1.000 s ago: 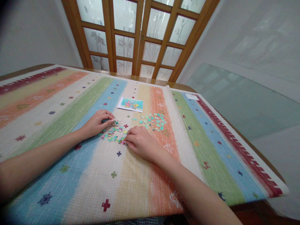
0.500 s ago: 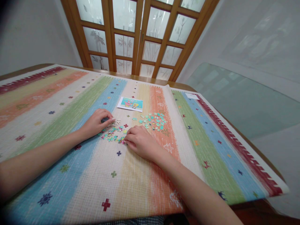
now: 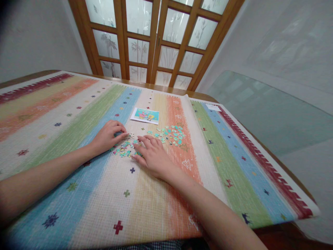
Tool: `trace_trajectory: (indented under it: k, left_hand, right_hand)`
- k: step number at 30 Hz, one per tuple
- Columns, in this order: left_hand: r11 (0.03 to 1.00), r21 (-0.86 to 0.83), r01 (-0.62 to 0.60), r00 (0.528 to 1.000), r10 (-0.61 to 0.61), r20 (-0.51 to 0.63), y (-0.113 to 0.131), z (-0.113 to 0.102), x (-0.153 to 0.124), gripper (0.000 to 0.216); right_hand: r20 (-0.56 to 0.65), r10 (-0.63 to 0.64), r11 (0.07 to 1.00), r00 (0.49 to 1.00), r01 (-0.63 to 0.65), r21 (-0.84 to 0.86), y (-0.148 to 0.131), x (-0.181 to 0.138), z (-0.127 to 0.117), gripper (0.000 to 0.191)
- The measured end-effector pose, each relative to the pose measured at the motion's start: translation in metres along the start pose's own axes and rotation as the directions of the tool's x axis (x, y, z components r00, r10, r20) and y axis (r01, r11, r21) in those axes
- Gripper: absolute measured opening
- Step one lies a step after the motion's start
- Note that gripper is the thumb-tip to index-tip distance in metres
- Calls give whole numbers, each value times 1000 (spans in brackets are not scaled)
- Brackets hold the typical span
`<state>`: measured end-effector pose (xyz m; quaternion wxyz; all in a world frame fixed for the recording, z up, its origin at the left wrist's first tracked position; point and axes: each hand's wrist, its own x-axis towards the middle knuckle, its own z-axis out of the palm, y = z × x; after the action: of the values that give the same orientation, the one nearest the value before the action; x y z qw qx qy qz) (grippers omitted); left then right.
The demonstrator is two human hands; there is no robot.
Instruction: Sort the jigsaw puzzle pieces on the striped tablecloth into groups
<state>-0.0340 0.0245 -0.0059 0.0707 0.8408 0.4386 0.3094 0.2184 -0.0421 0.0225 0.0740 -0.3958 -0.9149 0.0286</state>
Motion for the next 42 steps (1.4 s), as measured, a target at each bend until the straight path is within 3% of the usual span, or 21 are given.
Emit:
trace_trajectory:
  k: [7,24,30,37,42]
  left_hand:
    - [1000,10,-3,1000,3,5,-2,2,-1,26]
    - [1000,0,-2,1000,2,-12,2,0,-2,22]
    - [1000,-19,-9,999,9,-48,6,-17,7,24]
    - [988,24,-153,973,146,177,10,-54,14,23]
    - [985,-15,-171,972,171,163,20,-45,-18,24]
  right_hand:
    - [18,-57,998,998,57,37,2,-4,-10,43]
    - [-26,-73,996,997,74,42,5,-2,-2,42]
    - [-23,-74,996,997,75,52,5,-3,-3,44]
    - [-37,-86,994,996,88,69,7,-3,-3,43]
    - [-32,-85,995,996,87,57,6,-3,-3,45]
